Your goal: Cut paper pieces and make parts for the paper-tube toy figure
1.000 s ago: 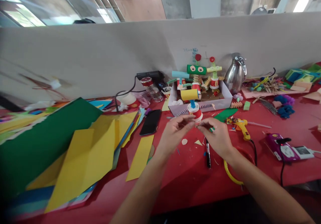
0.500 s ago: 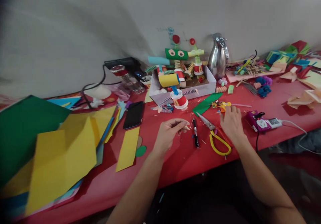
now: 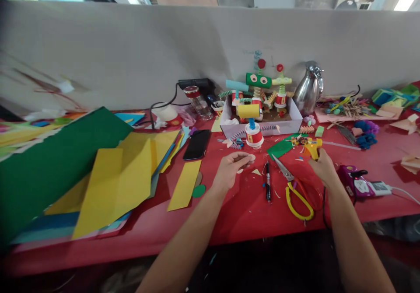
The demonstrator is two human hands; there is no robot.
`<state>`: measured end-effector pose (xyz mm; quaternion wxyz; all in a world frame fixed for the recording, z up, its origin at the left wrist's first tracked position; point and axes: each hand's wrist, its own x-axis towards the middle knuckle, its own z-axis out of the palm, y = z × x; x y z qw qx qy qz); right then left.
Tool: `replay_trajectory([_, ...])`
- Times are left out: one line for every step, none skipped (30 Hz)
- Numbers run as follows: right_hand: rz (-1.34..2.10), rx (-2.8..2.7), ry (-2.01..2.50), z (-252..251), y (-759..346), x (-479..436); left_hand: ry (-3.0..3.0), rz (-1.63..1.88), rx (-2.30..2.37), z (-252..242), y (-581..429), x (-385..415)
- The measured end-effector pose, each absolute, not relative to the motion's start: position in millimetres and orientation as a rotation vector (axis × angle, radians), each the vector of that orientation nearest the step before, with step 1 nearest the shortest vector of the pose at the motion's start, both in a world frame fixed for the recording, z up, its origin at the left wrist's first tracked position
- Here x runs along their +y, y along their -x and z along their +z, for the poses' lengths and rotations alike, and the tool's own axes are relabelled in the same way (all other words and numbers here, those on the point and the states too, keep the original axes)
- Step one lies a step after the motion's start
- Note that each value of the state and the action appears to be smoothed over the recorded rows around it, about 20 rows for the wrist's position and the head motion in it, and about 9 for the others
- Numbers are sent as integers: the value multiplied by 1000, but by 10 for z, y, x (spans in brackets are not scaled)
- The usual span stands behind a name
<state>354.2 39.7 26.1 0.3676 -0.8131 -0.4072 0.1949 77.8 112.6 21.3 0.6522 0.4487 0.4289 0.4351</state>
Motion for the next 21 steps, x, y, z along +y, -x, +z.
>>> replay_trajectory([596,-1019,1959,309,-3485,368,-1034,980,978,208,-778,1127])
replay_trajectory([710,-1015,1830,357,-3421,334,-1041,975,984,202,-777,1129])
replay_trajectory([813,-1026,1721,402,-3355,295,-1040,974,991,194,-775,1132])
replay_trajectory([892,-1041,1645,442,-3288,256,-1032,972,1000,183,-772,1139])
replay_trajectory([944,-1051,1603,475,-3223,217,-1025,965,1009,169,-768,1148])
replay_trajectory([970,-1054,1580,500,-3161,182,-1020,948,1020,152,-762,1160])
replay_trajectory([977,-1049,1570,515,-3105,151,-1022,921,1033,133,-754,1175])
replay_trajectory([970,-1043,1561,521,-3053,126,-1034,891,1046,110,-745,1192])
replay_trajectory([956,-1042,1548,520,-3007,107,-1058,863,1063,85,-735,1211])
replay_trajectory([940,-1047,1530,511,-2967,95,-1096,836,1083,59,-726,1231])
replay_trajectory([928,-1064,1511,496,-2932,89,-1147,813,1105,31,-717,1250])
replay_trajectory([924,-1095,1493,477,-2904,90,-1207,797,1132,3,-710,1270])
replay_trajectory([922,-1134,1481,455,-2881,96,-1271,785,1167,-23,-705,1288])
replay_trajectory([916,-1178,1484,430,-2863,108,-1327,777,1204,-46,-702,1305])
replay_trajectory([902,-1227,1506,405,-2847,124,-1367,773,1237,-65,-701,1319])
replay_trajectory([876,-1278,1544,380,-2833,144,-1390,777,1261,-79,-701,1330])
replay_trajectory([838,-1332,1592,356,-2820,166,-1399,786,1278,-89,-702,1339])
replay_trajectory([790,-1385,1643,335,-2805,192,-1401,794,1291,-93,-703,1345])
replay_trajectory([738,-1434,1691,317,-2789,218,-1407,799,1298,-95,-705,1349])
replay_trajectory([693,-1479,1731,303,-2770,245,-1423,800,1302,-93,-706,1351])
replay_trajectory([655,-1517,1762,293,-2750,271,-1447,798,1308,-91,-708,1351])
